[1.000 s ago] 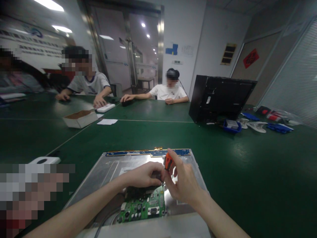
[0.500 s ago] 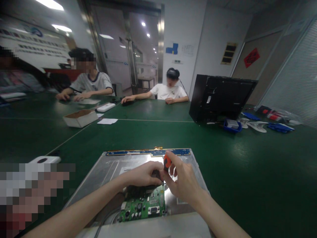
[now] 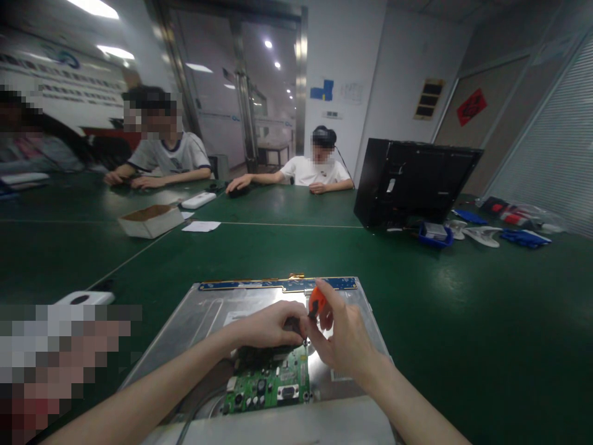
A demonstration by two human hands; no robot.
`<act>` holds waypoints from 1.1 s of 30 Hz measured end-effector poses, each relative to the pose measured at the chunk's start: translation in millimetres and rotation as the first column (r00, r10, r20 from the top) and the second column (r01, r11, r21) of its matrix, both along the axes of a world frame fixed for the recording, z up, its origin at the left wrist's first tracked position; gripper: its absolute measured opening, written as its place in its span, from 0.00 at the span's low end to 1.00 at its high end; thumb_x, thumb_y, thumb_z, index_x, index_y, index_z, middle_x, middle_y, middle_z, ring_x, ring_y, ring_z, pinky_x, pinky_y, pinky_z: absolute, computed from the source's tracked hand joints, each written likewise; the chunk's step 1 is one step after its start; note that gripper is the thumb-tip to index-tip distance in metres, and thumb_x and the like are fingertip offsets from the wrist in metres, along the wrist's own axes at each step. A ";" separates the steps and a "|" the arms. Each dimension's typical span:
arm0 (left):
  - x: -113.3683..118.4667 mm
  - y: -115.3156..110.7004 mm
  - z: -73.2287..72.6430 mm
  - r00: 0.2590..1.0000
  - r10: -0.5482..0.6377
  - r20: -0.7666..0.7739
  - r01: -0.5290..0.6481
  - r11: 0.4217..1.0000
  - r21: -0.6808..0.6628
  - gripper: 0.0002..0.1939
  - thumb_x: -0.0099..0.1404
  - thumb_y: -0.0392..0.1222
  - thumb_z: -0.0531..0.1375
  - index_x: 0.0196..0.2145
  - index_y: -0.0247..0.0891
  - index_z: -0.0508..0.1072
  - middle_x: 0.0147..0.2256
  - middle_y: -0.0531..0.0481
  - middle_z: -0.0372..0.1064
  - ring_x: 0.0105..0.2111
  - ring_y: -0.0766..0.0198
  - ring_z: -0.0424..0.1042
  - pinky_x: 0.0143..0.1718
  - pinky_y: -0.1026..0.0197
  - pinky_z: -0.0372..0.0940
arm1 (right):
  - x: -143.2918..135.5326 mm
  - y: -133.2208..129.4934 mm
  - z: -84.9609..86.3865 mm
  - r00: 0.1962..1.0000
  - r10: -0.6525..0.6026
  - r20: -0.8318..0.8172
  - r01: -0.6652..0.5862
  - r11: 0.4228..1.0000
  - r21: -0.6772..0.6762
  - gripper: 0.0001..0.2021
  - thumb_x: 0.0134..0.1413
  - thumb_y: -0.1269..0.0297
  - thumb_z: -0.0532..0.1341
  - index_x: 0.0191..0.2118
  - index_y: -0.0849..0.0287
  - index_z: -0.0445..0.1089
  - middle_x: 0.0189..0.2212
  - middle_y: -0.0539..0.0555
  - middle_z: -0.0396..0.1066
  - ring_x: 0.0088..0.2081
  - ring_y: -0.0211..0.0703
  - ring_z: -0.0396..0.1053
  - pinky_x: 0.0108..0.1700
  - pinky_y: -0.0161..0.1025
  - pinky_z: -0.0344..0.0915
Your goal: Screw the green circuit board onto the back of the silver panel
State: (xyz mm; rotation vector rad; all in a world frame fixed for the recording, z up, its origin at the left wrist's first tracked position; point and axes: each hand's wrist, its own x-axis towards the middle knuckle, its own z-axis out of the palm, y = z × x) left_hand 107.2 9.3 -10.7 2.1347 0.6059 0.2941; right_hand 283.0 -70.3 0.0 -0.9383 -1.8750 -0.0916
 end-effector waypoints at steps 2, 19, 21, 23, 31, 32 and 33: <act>0.2 -0.4 0.9 1.000 -0.003 0.002 0.003 1.000 -0.003 0.06 0.53 0.27 0.64 0.28 0.36 0.73 0.28 0.55 0.68 0.30 0.65 0.68 0.31 0.67 0.61 | 0.1 0.3 0.9 1.000 0.022 0.007 -0.022 1.000 0.003 0.31 0.60 0.68 0.56 0.65 0.54 0.43 0.24 0.46 0.66 0.19 0.36 0.65 0.19 0.33 0.64; -0.2 -1.9 2.4 1.000 -0.001 0.016 0.001 1.000 -0.021 0.06 0.52 0.27 0.63 0.29 0.35 0.73 0.28 0.54 0.68 0.31 0.65 0.67 0.33 0.65 0.62 | 1.5 0.9 -2.0 1.000 -0.004 0.001 0.004 1.000 0.013 0.29 0.60 0.69 0.56 0.64 0.55 0.46 0.21 0.44 0.64 0.18 0.37 0.65 0.20 0.32 0.64; -0.1 -2.0 2.8 1.000 -0.004 0.015 0.004 1.000 -0.018 0.06 0.52 0.27 0.63 0.28 0.35 0.73 0.28 0.54 0.68 0.30 0.65 0.67 0.33 0.65 0.61 | 1.5 1.2 -1.8 1.000 0.004 0.004 -0.004 1.000 0.012 0.29 0.60 0.68 0.56 0.64 0.55 0.46 0.22 0.45 0.65 0.18 0.36 0.65 0.20 0.32 0.64; 0.2 -2.0 2.9 1.000 -0.005 0.013 0.005 1.000 -0.018 0.06 0.52 0.27 0.63 0.28 0.35 0.73 0.28 0.55 0.67 0.30 0.65 0.67 0.32 0.66 0.61 | 1.5 1.0 -0.7 1.000 0.026 0.000 -0.026 1.000 -0.012 0.30 0.60 0.69 0.56 0.65 0.54 0.44 0.24 0.47 0.68 0.20 0.37 0.66 0.21 0.33 0.66; 0.2 -1.6 2.1 1.000 -0.004 0.011 0.004 1.000 -0.017 0.06 0.53 0.28 0.63 0.28 0.35 0.73 0.29 0.54 0.68 0.31 0.65 0.67 0.33 0.65 0.61 | 1.4 -0.9 1.2 0.996 0.088 -0.020 -0.089 0.995 -0.051 0.32 0.59 0.73 0.54 0.66 0.55 0.42 0.28 0.50 0.70 0.22 0.38 0.68 0.22 0.34 0.68; 0.1 -1.5 2.0 1.000 -0.006 0.011 0.006 1.000 -0.016 0.06 0.52 0.28 0.63 0.28 0.35 0.73 0.29 0.54 0.68 0.31 0.64 0.67 0.33 0.65 0.61 | 1.3 -0.6 0.5 0.997 0.069 -0.024 -0.070 0.997 -0.041 0.31 0.59 0.73 0.54 0.66 0.55 0.42 0.26 0.49 0.69 0.21 0.38 0.67 0.22 0.34 0.67; 0.0 -1.3 2.0 1.000 -0.007 0.011 0.007 1.000 -0.015 0.06 0.52 0.28 0.63 0.28 0.35 0.73 0.29 0.54 0.68 0.31 0.64 0.67 0.33 0.65 0.61 | 1.3 -0.1 -0.3 0.998 0.050 -0.029 -0.051 0.998 -0.026 0.31 0.60 0.72 0.55 0.65 0.55 0.43 0.25 0.48 0.68 0.20 0.37 0.66 0.21 0.34 0.66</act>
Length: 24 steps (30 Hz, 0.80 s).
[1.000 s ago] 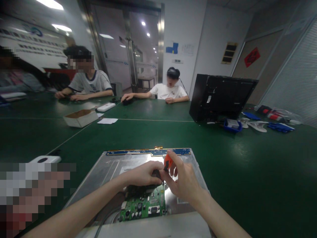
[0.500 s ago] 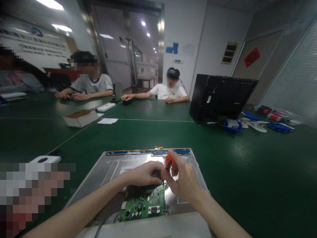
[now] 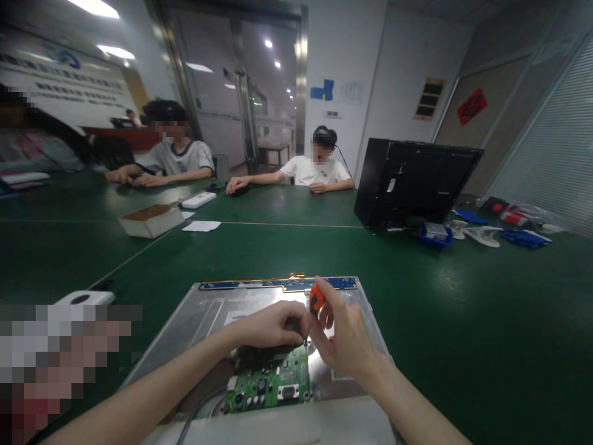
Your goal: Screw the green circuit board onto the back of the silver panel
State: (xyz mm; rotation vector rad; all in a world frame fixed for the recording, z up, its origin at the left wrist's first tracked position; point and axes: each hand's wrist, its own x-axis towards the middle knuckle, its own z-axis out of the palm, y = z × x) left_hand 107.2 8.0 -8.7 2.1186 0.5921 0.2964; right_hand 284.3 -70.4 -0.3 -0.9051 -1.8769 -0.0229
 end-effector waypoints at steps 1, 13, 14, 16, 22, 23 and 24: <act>0.0 0.1 0.0 1.000 -0.001 -0.001 0.001 1.000 0.000 0.06 0.52 0.28 0.64 0.29 0.35 0.73 0.29 0.54 0.68 0.31 0.64 0.68 0.33 0.65 0.61 | 0.0 0.5 -0.7 1.000 -0.018 -0.004 0.018 1.000 0.019 0.31 0.60 0.71 0.55 0.65 0.55 0.43 0.24 0.46 0.66 0.19 0.37 0.65 0.21 0.33 0.66; 0.2 -0.9 2.0 1.000 -0.004 -0.006 0.004 1.000 0.004 0.05 0.53 0.29 0.63 0.28 0.36 0.73 0.29 0.54 0.69 0.31 0.64 0.68 0.34 0.64 0.61 | 0.0 0.0 3.0 0.999 0.038 0.016 -0.038 0.999 -0.012 0.32 0.60 0.73 0.54 0.66 0.55 0.42 0.27 0.50 0.69 0.23 0.39 0.69 0.23 0.35 0.68; 0.2 -0.6 1.8 1.000 -0.004 -0.005 0.004 1.000 0.005 0.05 0.53 0.29 0.63 0.28 0.36 0.73 0.29 0.54 0.69 0.31 0.64 0.68 0.34 0.64 0.61 | -0.1 0.1 2.7 0.999 0.046 0.010 -0.046 0.999 -0.021 0.32 0.59 0.73 0.53 0.67 0.55 0.41 0.28 0.51 0.70 0.23 0.39 0.69 0.23 0.35 0.68; 0.3 -0.1 1.1 1.000 -0.007 -0.002 0.007 1.000 0.007 0.05 0.53 0.29 0.63 0.28 0.36 0.73 0.30 0.54 0.69 0.32 0.64 0.68 0.35 0.64 0.62 | -0.2 0.4 1.9 0.999 0.042 0.001 -0.042 0.999 -0.022 0.32 0.59 0.73 0.54 0.66 0.55 0.42 0.30 0.52 0.71 0.22 0.38 0.68 0.22 0.34 0.68; 0.3 -0.1 -0.1 1.000 -0.010 0.005 0.010 1.000 0.005 0.07 0.52 0.27 0.63 0.29 0.35 0.73 0.28 0.55 0.67 0.29 0.65 0.67 0.31 0.66 0.61 | -0.6 1.1 -1.1 0.999 -0.043 0.025 0.041 0.996 0.083 0.29 0.62 0.67 0.56 0.65 0.56 0.44 0.22 0.45 0.64 0.18 0.36 0.64 0.19 0.32 0.64; 0.2 -0.3 0.1 1.000 -0.011 0.005 0.010 1.000 0.004 0.07 0.52 0.27 0.63 0.29 0.35 0.73 0.28 0.55 0.67 0.29 0.65 0.67 0.31 0.66 0.61 | -0.6 1.2 -1.2 0.998 -0.051 0.032 0.048 0.994 0.098 0.29 0.62 0.66 0.57 0.65 0.56 0.45 0.21 0.44 0.63 0.17 0.36 0.64 0.19 0.31 0.64; 0.2 -0.3 0.4 1.000 -0.009 0.004 0.009 1.000 0.004 0.07 0.52 0.27 0.63 0.29 0.35 0.73 0.28 0.55 0.67 0.29 0.65 0.67 0.31 0.66 0.61 | -0.6 1.2 -1.1 0.998 -0.053 0.037 0.049 0.993 0.107 0.28 0.62 0.65 0.57 0.64 0.56 0.46 0.21 0.44 0.63 0.17 0.36 0.64 0.19 0.31 0.63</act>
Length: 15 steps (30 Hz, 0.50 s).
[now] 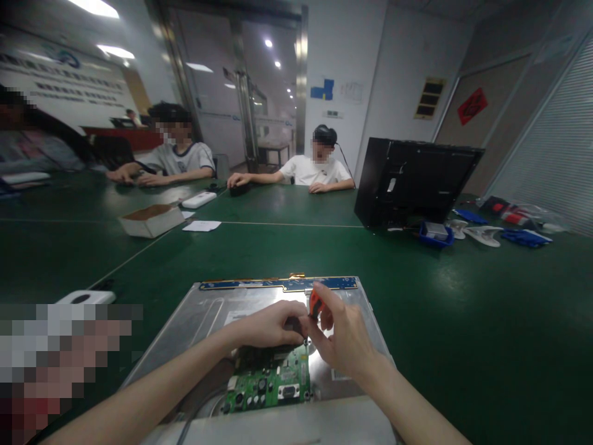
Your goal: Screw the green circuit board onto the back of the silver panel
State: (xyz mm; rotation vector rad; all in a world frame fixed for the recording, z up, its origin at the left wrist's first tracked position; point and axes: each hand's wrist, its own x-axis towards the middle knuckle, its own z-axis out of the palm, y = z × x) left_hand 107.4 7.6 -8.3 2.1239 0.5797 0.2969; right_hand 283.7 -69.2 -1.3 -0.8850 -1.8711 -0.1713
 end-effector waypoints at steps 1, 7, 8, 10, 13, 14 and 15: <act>0.0 -0.1 0.3 1.000 0.003 -0.001 -0.003 1.000 0.001 0.07 0.52 0.27 0.63 0.29 0.35 0.73 0.28 0.55 0.67 0.29 0.65 0.67 0.31 0.66 0.61 | 0.1 0.1 0.3 1.000 0.002 0.002 -0.002 1.000 0.002 0.28 0.62 0.65 0.57 0.64 0.55 0.46 0.21 0.44 0.64 0.17 0.36 0.64 0.19 0.31 0.63; 0.0 -0.3 1.1 1.000 0.007 -0.010 -0.007 1.000 -0.001 0.07 0.52 0.28 0.63 0.29 0.36 0.73 0.28 0.55 0.68 0.30 0.64 0.67 0.32 0.65 0.61 | 0.0 -0.7 3.5 0.997 0.079 -0.012 -0.080 0.994 -0.071 0.29 0.62 0.71 0.54 0.66 0.54 0.44 0.29 0.51 0.71 0.22 0.37 0.68 0.21 0.33 0.67; -0.1 -0.3 0.7 1.000 0.008 -0.011 -0.008 1.000 0.000 0.06 0.52 0.28 0.63 0.28 0.36 0.73 0.28 0.55 0.68 0.30 0.64 0.67 0.33 0.65 0.61 | -0.2 -1.1 3.9 0.996 0.090 -0.014 -0.091 0.993 -0.077 0.30 0.61 0.72 0.53 0.66 0.53 0.43 0.31 0.52 0.71 0.23 0.37 0.69 0.22 0.33 0.68; -0.2 -0.1 -0.2 1.000 0.010 -0.011 -0.010 1.000 0.003 0.06 0.52 0.28 0.63 0.28 0.35 0.73 0.28 0.55 0.68 0.30 0.64 0.67 0.33 0.65 0.61 | -0.6 -1.6 4.3 0.995 0.096 -0.021 -0.098 0.992 -0.083 0.31 0.61 0.73 0.53 0.66 0.53 0.43 0.32 0.52 0.72 0.23 0.37 0.69 0.22 0.33 0.68; -0.4 0.3 -1.4 1.000 0.007 -0.006 -0.007 1.000 0.008 0.05 0.53 0.29 0.63 0.28 0.36 0.73 0.29 0.54 0.68 0.31 0.64 0.67 0.33 0.65 0.61 | -1.1 -1.7 3.7 0.996 0.079 -0.041 -0.081 0.995 -0.062 0.30 0.60 0.72 0.54 0.65 0.53 0.45 0.32 0.51 0.71 0.22 0.36 0.68 0.21 0.33 0.67; -0.5 0.5 -1.6 1.000 0.004 -0.005 -0.004 1.000 0.009 0.06 0.53 0.29 0.63 0.28 0.36 0.73 0.29 0.54 0.68 0.31 0.64 0.67 0.33 0.65 0.61 | -1.2 -1.5 3.3 0.997 0.069 -0.046 -0.071 0.996 -0.049 0.30 0.60 0.72 0.55 0.65 0.53 0.46 0.30 0.50 0.71 0.21 0.35 0.67 0.20 0.32 0.66; -0.6 0.6 -1.7 1.000 0.001 -0.004 -0.001 1.000 0.011 0.06 0.53 0.29 0.63 0.29 0.36 0.73 0.29 0.54 0.68 0.31 0.64 0.67 0.33 0.65 0.61 | -1.1 -1.2 2.8 0.997 0.056 -0.049 -0.058 0.998 -0.035 0.30 0.60 0.71 0.56 0.65 0.53 0.46 0.28 0.48 0.69 0.20 0.35 0.66 0.20 0.32 0.65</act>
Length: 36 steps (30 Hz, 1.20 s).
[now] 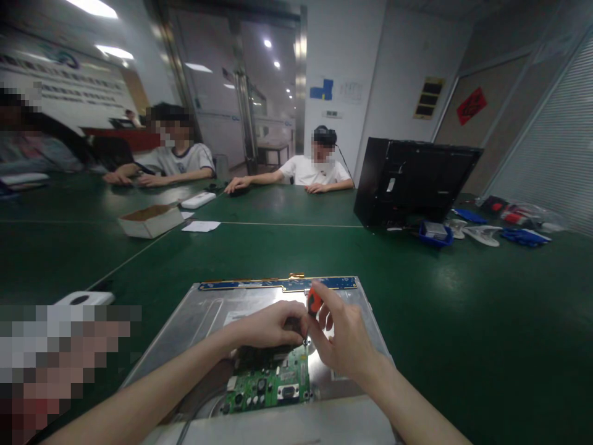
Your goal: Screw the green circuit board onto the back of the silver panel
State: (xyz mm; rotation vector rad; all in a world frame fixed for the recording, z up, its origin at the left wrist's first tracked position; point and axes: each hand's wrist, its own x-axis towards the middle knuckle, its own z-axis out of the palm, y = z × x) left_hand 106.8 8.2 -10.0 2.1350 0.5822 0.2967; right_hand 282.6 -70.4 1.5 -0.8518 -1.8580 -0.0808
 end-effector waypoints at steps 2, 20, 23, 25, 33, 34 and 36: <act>-0.1 0.1 0.0 1.000 -0.002 0.001 0.002 1.000 0.002 0.06 0.53 0.28 0.63 0.29 0.36 0.73 0.29 0.54 0.67 0.31 0.65 0.67 0.33 0.65 0.61 | 0.3 0.7 -0.9 1.000 -0.027 0.002 0.027 0.999 0.021 0.29 0.60 0.69 0.57 0.65 0.53 0.46 0.25 0.46 0.66 0.18 0.35 0.64 0.19 0.31 0.64; 0.0 -0.1 0.8 1.000 0.002 -0.011 -0.002 1.000 0.007 0.05 0.53 0.30 0.64 0.29 0.36 0.73 0.29 0.54 0.68 0.30 0.65 0.67 0.31 0.66 0.61 | 0.0 0.6 1.2 1.000 -0.011 0.001 0.011 0.999 0.035 0.29 0.60 0.71 0.56 0.65 0.54 0.47 0.26 0.48 0.69 0.19 0.36 0.65 0.19 0.32 0.65; -0.2 -0.3 1.2 1.000 0.005 -0.011 -0.005 1.000 0.009 0.05 0.53 0.29 0.64 0.30 0.36 0.73 0.29 0.54 0.69 0.31 0.64 0.67 0.33 0.65 0.61 | 0.1 2.0 0.8 0.999 -0.035 0.004 0.035 0.998 0.058 0.28 0.61 0.68 0.57 0.64 0.54 0.48 0.25 0.46 0.66 0.18 0.35 0.63 0.18 0.32 0.63; -0.1 -0.7 1.6 1.000 0.007 -0.013 -0.007 1.000 0.007 0.05 0.54 0.29 0.64 0.30 0.36 0.73 0.29 0.54 0.69 0.32 0.64 0.68 0.33 0.65 0.61 | 0.3 1.7 0.9 0.999 -0.038 0.011 0.038 0.998 0.059 0.28 0.61 0.67 0.57 0.64 0.54 0.49 0.25 0.47 0.66 0.18 0.35 0.63 0.19 0.32 0.63; 0.6 -1.2 1.5 1.000 0.009 -0.013 -0.009 1.000 -0.005 0.06 0.53 0.29 0.64 0.29 0.35 0.73 0.29 0.54 0.69 0.31 0.64 0.68 0.33 0.65 0.61 | 2.0 -1.5 0.2 0.999 0.037 0.016 -0.037 0.998 -0.045 0.30 0.60 0.73 0.53 0.66 0.55 0.44 0.30 0.52 0.71 0.23 0.38 0.69 0.22 0.33 0.68; 0.6 -1.1 1.2 1.000 0.009 -0.012 -0.009 1.000 -0.006 0.05 0.53 0.29 0.64 0.29 0.35 0.73 0.30 0.54 0.69 0.32 0.64 0.68 0.34 0.65 0.62 | 2.2 -1.5 0.0 0.999 0.036 0.016 -0.035 0.998 -0.050 0.31 0.59 0.73 0.53 0.66 0.55 0.44 0.29 0.51 0.71 0.23 0.38 0.69 0.23 0.34 0.69; 0.7 -0.8 0.7 1.000 0.010 -0.012 -0.010 1.000 -0.008 0.05 0.53 0.29 0.64 0.28 0.36 0.73 0.30 0.54 0.69 0.31 0.64 0.68 0.33 0.65 0.62 | 2.0 -1.2 -0.1 1.000 0.021 0.016 -0.020 0.999 -0.046 0.30 0.59 0.73 0.53 0.65 0.56 0.45 0.28 0.50 0.71 0.22 0.38 0.69 0.23 0.34 0.69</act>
